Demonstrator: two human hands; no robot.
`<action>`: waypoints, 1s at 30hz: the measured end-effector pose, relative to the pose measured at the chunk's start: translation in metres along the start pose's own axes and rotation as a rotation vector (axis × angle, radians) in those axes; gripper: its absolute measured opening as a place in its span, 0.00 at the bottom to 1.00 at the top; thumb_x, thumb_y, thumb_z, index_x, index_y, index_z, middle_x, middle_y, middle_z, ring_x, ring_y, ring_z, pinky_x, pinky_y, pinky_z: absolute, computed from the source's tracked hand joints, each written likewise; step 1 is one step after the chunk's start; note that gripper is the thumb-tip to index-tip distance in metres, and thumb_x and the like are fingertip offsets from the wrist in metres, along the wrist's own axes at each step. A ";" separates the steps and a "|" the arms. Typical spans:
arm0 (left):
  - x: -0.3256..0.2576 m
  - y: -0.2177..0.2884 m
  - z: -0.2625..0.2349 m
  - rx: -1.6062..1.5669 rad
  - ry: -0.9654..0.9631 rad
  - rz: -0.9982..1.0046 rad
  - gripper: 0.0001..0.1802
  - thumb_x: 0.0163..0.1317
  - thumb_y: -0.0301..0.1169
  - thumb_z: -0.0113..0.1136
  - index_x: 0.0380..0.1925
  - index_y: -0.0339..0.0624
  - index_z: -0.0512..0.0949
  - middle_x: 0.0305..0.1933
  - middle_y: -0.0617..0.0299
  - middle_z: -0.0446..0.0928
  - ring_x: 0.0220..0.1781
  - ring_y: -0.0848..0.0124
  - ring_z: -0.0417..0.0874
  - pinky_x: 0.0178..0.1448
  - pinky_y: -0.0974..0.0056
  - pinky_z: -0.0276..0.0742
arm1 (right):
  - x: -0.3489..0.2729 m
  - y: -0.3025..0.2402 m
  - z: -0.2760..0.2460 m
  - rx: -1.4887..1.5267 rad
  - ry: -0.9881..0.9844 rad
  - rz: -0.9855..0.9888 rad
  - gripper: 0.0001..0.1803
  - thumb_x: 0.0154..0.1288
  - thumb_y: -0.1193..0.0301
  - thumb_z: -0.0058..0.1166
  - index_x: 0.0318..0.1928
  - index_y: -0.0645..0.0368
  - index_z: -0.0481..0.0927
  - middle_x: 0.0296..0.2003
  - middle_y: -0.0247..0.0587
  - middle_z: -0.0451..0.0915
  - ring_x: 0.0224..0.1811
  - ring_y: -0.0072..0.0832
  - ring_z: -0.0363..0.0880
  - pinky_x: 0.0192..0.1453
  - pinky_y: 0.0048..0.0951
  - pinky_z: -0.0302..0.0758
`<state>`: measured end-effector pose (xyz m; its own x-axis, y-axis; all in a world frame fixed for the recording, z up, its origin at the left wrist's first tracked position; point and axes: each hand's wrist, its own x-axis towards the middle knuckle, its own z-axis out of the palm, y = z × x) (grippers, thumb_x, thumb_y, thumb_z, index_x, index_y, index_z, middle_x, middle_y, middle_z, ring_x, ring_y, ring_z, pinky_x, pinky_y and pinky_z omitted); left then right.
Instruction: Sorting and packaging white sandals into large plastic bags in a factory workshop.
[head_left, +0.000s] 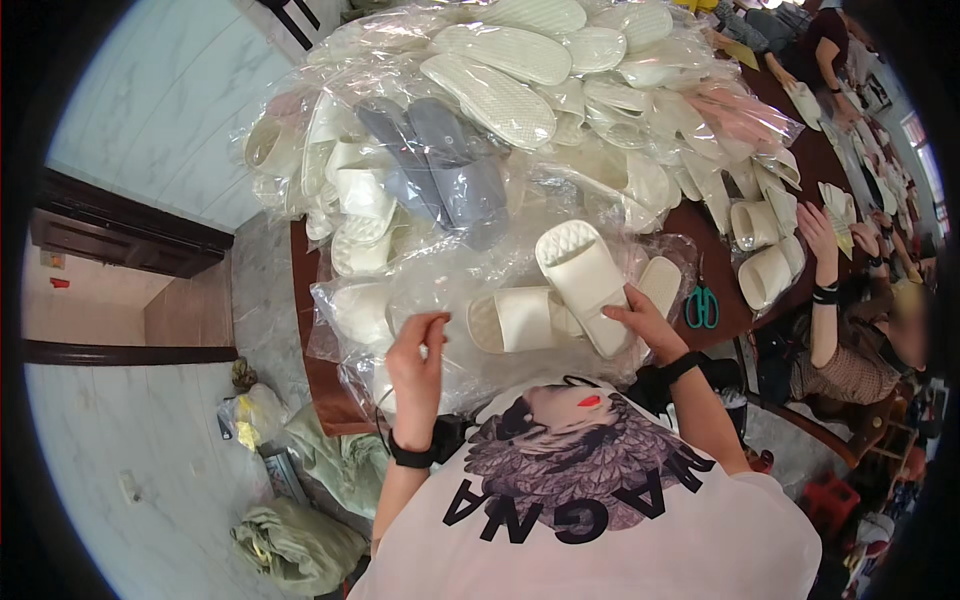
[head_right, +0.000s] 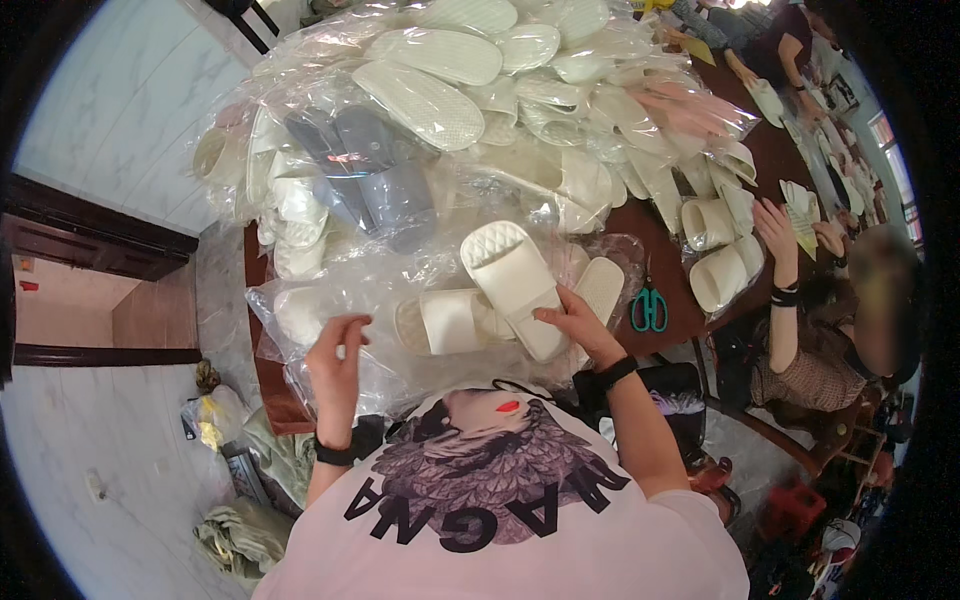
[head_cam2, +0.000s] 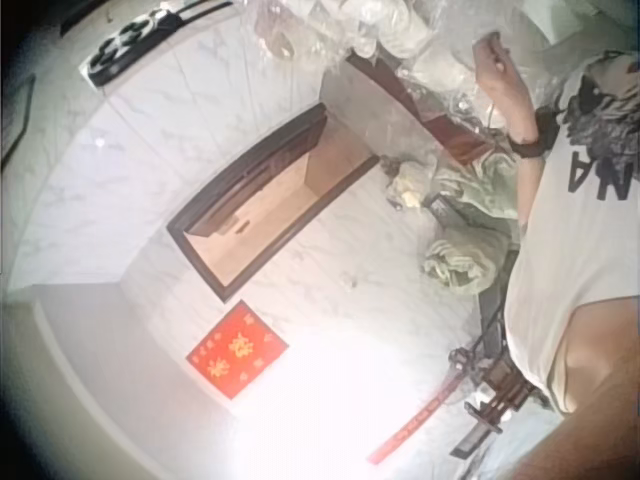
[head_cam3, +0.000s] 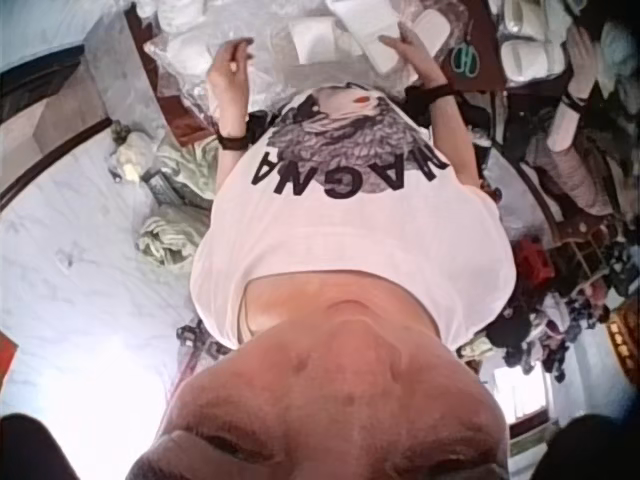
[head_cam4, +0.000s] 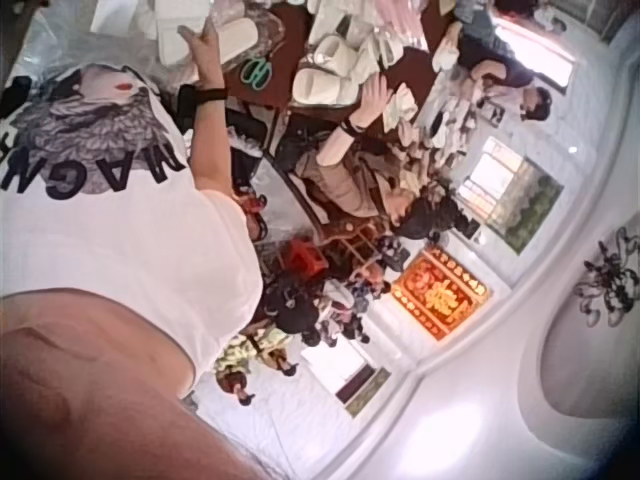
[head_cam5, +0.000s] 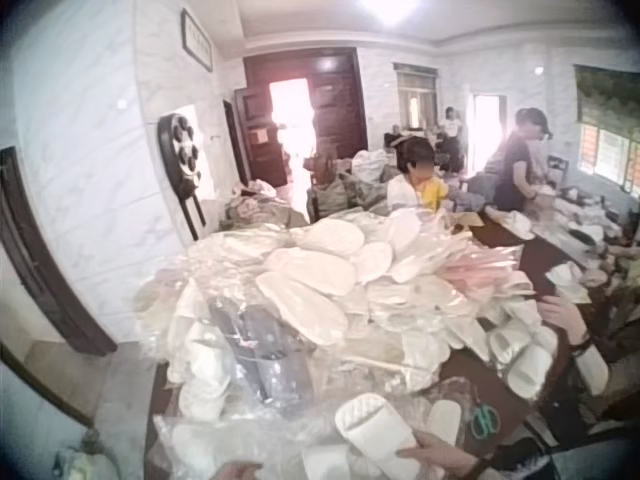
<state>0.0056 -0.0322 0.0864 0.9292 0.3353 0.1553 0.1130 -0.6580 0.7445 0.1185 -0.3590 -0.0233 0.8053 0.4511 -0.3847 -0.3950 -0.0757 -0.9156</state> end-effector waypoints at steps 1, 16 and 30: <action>0.002 0.001 0.010 -0.177 -0.070 -0.098 0.08 0.67 0.24 0.56 0.44 0.37 0.81 0.42 0.53 0.83 0.36 0.62 0.85 0.40 0.61 0.78 | 0.005 0.010 -0.001 -0.051 -0.019 -0.001 0.30 0.65 0.68 0.61 0.65 0.62 0.70 0.53 0.34 0.79 0.54 0.21 0.75 0.60 0.25 0.70; 0.041 -0.017 0.083 -0.065 -0.249 0.024 0.08 0.62 0.29 0.62 0.39 0.38 0.82 0.31 0.57 0.83 0.29 0.66 0.82 0.35 0.64 0.76 | -0.031 0.055 -0.093 -1.040 0.997 -0.139 0.21 0.60 0.76 0.58 0.56 0.58 0.76 0.47 0.52 0.77 0.52 0.48 0.76 0.55 0.43 0.74; 0.019 0.006 0.070 -0.359 -0.249 -0.038 0.05 0.67 0.26 0.60 0.39 0.36 0.81 0.30 0.65 0.81 0.29 0.81 0.76 0.31 0.73 0.71 | -0.043 0.107 -0.150 -0.863 0.885 0.023 0.33 0.57 0.75 0.61 0.64 0.64 0.67 0.48 0.54 0.75 0.52 0.47 0.77 0.52 0.43 0.78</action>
<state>0.0482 -0.0767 0.0487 0.9882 0.1532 -0.0054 0.0605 -0.3576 0.9319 0.1084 -0.5197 -0.1222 0.9563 -0.2895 -0.0411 -0.2626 -0.7888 -0.5558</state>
